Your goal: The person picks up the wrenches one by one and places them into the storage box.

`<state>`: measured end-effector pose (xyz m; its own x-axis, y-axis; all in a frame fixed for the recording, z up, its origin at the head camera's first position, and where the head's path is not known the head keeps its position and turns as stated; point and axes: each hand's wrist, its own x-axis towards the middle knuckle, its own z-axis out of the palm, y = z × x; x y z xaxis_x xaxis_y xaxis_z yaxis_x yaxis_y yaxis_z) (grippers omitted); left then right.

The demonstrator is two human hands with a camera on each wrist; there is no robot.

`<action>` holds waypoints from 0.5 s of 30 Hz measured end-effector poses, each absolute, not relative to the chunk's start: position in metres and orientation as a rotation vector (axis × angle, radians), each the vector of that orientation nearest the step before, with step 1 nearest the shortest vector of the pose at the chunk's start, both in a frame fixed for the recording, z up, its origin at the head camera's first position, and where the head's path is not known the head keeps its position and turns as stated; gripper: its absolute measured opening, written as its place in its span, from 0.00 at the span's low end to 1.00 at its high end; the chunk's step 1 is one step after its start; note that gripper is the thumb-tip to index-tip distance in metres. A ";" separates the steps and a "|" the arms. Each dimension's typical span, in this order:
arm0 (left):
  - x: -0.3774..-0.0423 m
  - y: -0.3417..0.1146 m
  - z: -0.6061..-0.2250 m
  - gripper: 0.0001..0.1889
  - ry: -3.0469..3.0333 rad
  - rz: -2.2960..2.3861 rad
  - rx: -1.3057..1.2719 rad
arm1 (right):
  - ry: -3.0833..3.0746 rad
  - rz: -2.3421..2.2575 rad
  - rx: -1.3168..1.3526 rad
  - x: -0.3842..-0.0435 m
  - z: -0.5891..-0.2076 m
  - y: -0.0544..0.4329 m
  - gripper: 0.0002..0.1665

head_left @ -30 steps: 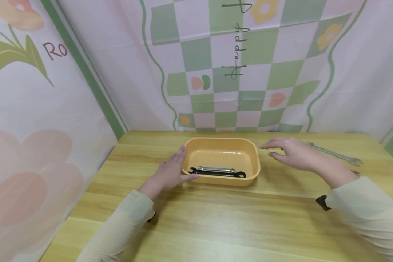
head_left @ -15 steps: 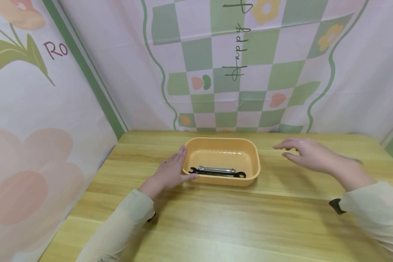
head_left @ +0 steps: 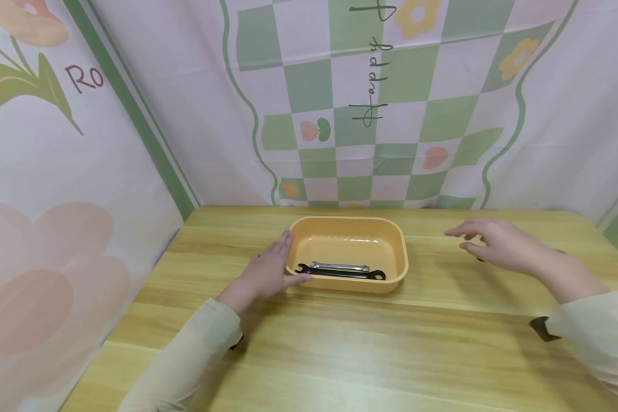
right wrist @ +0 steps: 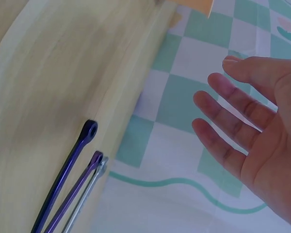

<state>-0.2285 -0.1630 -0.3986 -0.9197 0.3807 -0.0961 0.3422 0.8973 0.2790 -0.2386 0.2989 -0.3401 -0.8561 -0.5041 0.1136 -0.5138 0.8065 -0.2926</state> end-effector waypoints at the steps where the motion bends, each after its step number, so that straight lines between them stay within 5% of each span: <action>1: -0.228 -0.163 -0.399 0.60 2.914 0.390 0.557 | -2.960 0.494 0.832 -0.239 -0.341 0.301 0.20; 15: -0.229 -0.164 -0.400 0.60 2.918 0.417 0.565 | -3.002 0.472 0.831 -0.237 -0.352 0.325 0.21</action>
<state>-0.2293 -0.1637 -0.3999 -0.9196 0.3838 -0.0842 0.3448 0.8910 0.2952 -0.2368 0.3247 -0.3515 -0.8607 -0.5042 0.0704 -0.5015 0.8159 -0.2877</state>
